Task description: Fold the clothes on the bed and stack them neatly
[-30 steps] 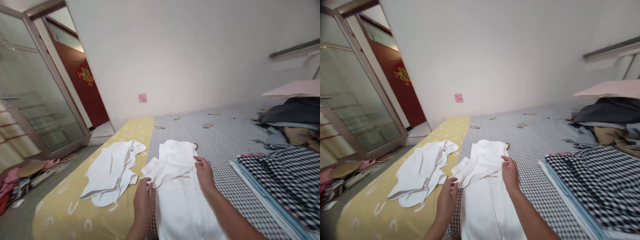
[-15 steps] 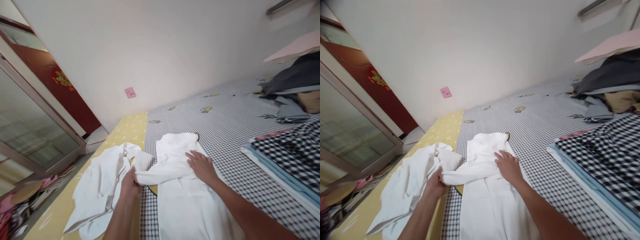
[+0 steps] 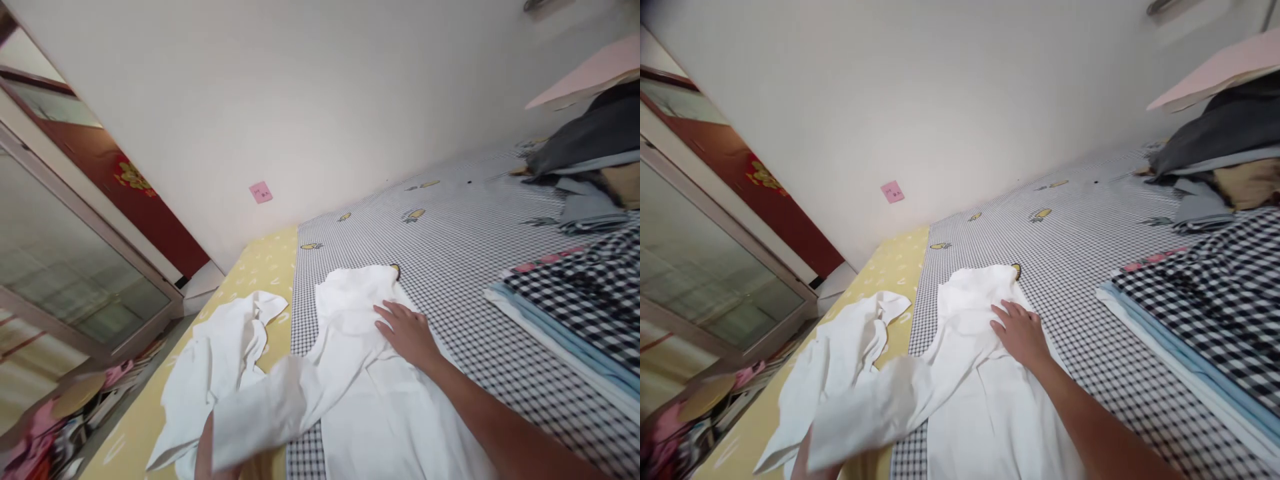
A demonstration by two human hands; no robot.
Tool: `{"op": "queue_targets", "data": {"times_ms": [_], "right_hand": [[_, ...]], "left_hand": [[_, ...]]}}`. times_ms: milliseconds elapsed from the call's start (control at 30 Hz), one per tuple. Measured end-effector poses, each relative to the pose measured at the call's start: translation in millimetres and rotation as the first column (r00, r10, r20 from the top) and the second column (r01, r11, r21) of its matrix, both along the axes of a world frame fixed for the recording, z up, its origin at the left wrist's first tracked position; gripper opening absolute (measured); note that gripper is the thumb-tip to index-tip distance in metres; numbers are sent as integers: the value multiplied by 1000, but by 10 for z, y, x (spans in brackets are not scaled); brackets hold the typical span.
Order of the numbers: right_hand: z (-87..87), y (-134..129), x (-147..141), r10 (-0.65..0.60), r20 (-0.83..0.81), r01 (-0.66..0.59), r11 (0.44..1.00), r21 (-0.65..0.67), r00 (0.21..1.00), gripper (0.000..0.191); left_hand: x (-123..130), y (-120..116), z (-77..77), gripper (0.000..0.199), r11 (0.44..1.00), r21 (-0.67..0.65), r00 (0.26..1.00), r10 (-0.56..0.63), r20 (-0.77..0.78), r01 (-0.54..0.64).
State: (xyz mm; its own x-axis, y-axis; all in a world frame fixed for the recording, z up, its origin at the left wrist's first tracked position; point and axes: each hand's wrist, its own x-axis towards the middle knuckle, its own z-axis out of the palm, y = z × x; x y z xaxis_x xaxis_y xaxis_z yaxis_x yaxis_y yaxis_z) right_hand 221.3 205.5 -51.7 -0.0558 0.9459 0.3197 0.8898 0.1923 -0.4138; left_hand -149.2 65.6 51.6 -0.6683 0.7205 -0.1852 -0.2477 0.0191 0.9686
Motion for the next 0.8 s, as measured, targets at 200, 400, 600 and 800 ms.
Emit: {"op": "queue_targets", "data": {"times_ms": [200, 400, 600, 800], "right_hand": [[-44, 4, 21, 5, -12, -5, 1000, -5, 1000, 44], [-143, 57, 71, 34, -90, -35, 999, -15, 995, 44], [-140, 69, 115, 50, -160, -57, 998, -39, 986, 45], [-30, 14, 97, 64, -219, -76, 996, -49, 974, 40]], "left_hand": [[178, -89, -241, 30, 965, -248, 995, 96, 41, -83], [272, -438, -442, 83, 983, -178, 964, -89, -249, 45], [493, -845, -603, 109, 990, -110, 958, -110, -265, 83], [651, -845, -246, 30, 972, -210, 780, -46, -625, -110]]}}
